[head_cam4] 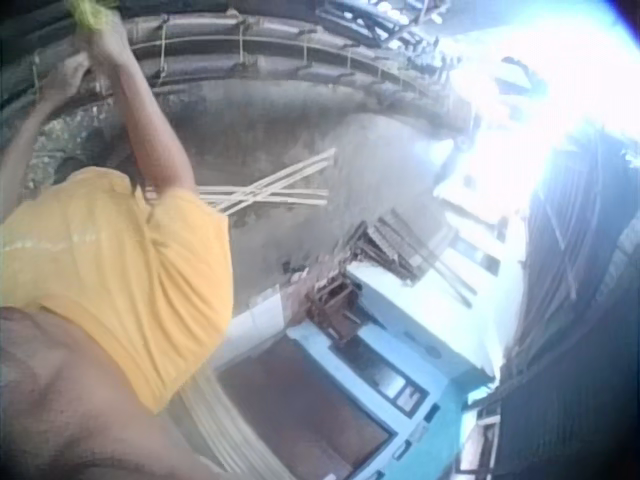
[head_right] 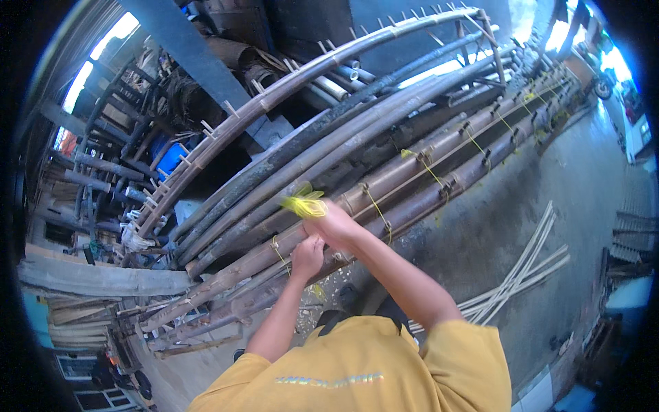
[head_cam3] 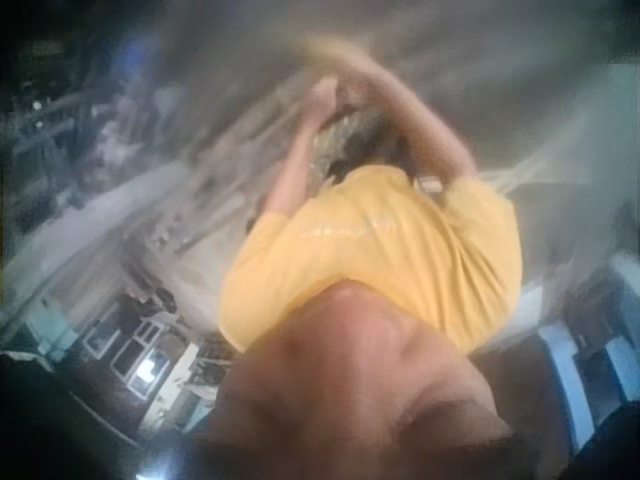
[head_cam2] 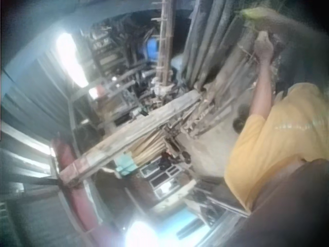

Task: The person walks through a workshop and repeatedly ties thin bamboo rods to a larger bamboo frame using yellow string. They pick up rods from the floor, wrap the string around the rods and frame, and secure them in place.

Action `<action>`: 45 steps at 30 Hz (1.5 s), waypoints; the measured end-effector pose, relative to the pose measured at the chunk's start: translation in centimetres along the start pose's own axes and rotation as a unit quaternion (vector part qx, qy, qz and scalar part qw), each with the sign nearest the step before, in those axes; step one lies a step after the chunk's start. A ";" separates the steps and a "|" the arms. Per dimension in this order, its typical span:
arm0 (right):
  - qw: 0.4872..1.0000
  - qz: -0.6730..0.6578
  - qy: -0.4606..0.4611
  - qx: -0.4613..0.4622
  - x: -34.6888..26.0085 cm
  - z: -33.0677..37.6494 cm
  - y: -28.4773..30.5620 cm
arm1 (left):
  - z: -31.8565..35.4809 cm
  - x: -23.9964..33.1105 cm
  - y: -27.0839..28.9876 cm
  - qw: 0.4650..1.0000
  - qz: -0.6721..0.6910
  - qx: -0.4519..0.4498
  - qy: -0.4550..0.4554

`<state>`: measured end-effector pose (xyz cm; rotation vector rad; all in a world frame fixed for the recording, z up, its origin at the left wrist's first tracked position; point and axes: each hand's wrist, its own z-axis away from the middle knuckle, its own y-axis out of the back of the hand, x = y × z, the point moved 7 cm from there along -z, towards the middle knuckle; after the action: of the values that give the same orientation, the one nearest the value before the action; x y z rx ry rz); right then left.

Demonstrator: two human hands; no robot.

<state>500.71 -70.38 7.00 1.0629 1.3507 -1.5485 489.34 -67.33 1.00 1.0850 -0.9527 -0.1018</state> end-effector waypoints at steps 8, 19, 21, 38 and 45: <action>0.906 0.422 -0.016 -0.012 9.1 10.2 -5.1 | -2.8 3.3 1.9 0.982 0.177 0.049 -0.046; 0.853 0.520 -0.039 -0.021 10.1 9.8 -5.1 | -13.8 -3.5 1.5 0.979 0.103 0.156 0.077; 0.837 0.546 0.003 -0.024 10.8 9.2 -5.5 | -12.1 1.9 5.2 0.969 0.151 0.195 -0.034; 0.782 0.621 -0.032 -0.039 12.3 9.1 -6.7 | -6.5 -5.1 9.5 0.975 0.025 0.217 -0.039; 0.706 0.670 -0.115 -0.196 16.9 7.7 -8.9 | 6.2 -10.5 7.2 0.996 0.012 0.056 0.072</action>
<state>486.18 -77.82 -5.54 1.0706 0.3587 -0.2255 475.98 -62.80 1.05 1.1673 -0.8484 0.0497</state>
